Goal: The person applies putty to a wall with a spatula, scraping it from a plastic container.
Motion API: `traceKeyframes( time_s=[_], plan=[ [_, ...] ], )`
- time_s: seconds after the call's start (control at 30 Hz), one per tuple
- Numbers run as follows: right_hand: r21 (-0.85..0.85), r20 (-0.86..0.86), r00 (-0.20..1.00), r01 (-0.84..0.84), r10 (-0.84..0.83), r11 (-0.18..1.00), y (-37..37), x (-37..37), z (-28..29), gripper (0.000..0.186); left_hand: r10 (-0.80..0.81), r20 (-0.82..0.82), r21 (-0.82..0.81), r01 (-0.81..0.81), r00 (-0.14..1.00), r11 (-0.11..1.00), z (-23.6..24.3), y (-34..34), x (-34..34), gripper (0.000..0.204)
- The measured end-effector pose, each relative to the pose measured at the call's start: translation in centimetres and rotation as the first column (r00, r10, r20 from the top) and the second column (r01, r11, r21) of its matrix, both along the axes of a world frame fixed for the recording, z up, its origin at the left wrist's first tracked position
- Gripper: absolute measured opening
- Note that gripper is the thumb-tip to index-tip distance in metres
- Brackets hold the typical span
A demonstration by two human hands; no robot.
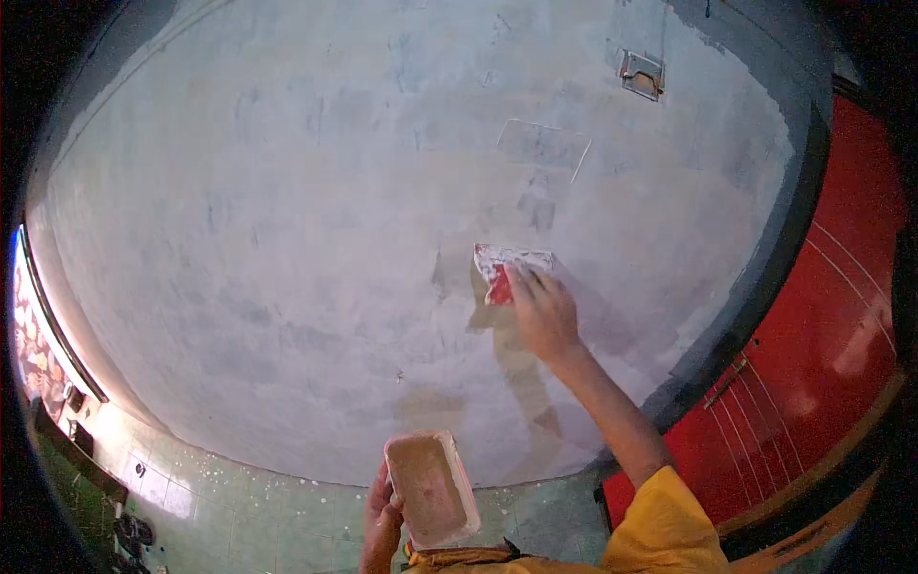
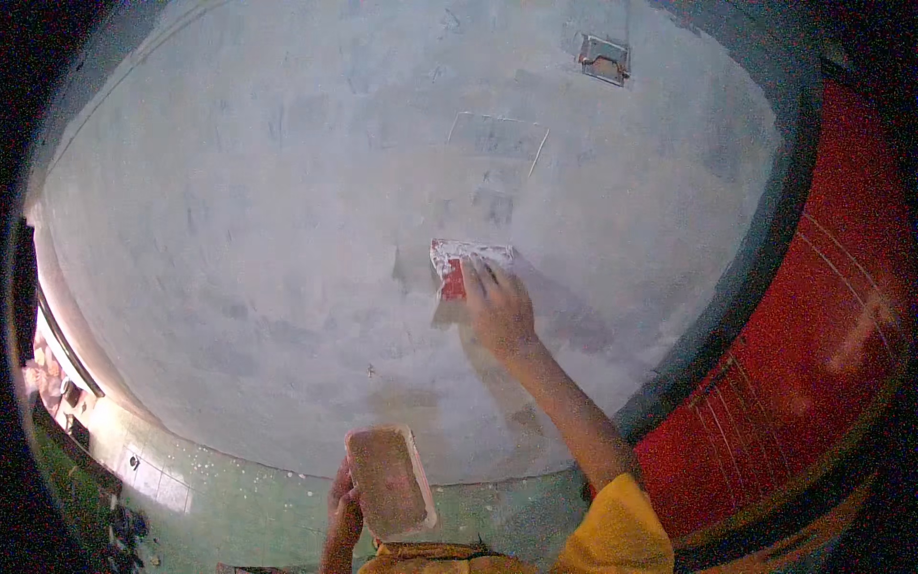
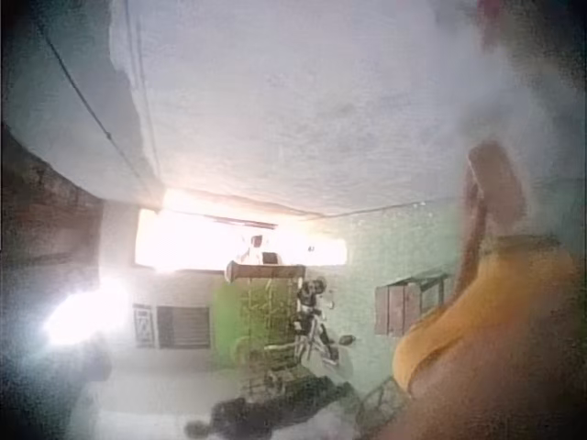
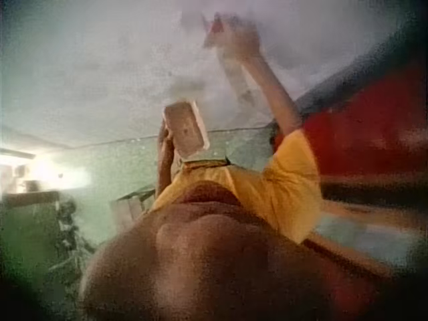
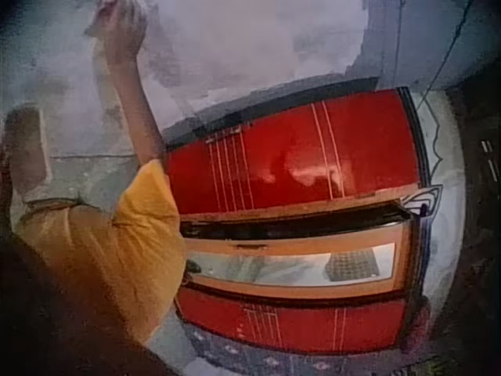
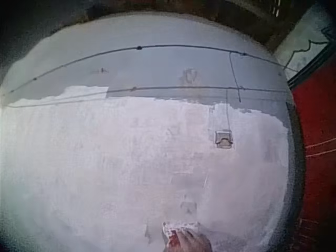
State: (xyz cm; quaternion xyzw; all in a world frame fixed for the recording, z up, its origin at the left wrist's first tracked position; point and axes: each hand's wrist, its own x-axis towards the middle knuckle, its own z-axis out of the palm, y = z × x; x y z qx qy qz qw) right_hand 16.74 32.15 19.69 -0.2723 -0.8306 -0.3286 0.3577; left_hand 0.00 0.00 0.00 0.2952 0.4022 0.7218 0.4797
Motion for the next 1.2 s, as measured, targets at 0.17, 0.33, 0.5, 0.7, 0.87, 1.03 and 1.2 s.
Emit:
traceKeyframes(
  time_s=[0.17,0.33,0.5,0.7,0.87,1.03,1.2],
  plan=[
    [0.05,-0.265,0.962,-0.062,0.073,0.997,-1.4,-0.8,15.8,0.036,-0.066,0.065,0.055,0.063,0.996,0.996,-1.3,2.1,-3.7,0.085],
    [0.092,-0.145,0.989,0.024,-0.011,0.995,0.0,-2.2,17.7,0.038,-0.083,0.062,0.037,0.081,0.995,0.996,-1.3,2.1,-3.4,0.082],
    [0.017,0.019,0.997,-0.077,0.076,0.997,-0.8,-2.6,3.7,0.039,-0.113,0.063,0.083,0.108,0.992,0.991,-1.9,2.1,-4.5,0.08],
    [-0.062,-0.222,0.975,-0.037,0.022,0.997,-0.8,0.7,14.2,0.032,-0.062,0.048,-0.01,0.062,0.997,0.998,-2.0,1.7,-5.2,0.083],
    [0.143,-0.221,0.97,0.136,-0.102,0.98,1.9,3.7,19.1,0.028,-0.11,-0.03,0.018,0.11,0.994,0.994,-1.6,2.0,-5.0,0.081],
    [0.013,-0.062,0.998,-0.003,0.004,1.0,1.0,1.5,4.0,0.033,-0.061,0.019,-0.032,0.061,0.998,0.998,-2.2,2.1,-4.9,0.08],
    [-0.244,-0.169,0.985,-0.07,0.029,0.967,-1.0,2.8,8.1,0.038,-0.096,0.019,-0.057,0.097,0.995,0.994,-2.8,2.2,-5.0,0.083]
  ],
)
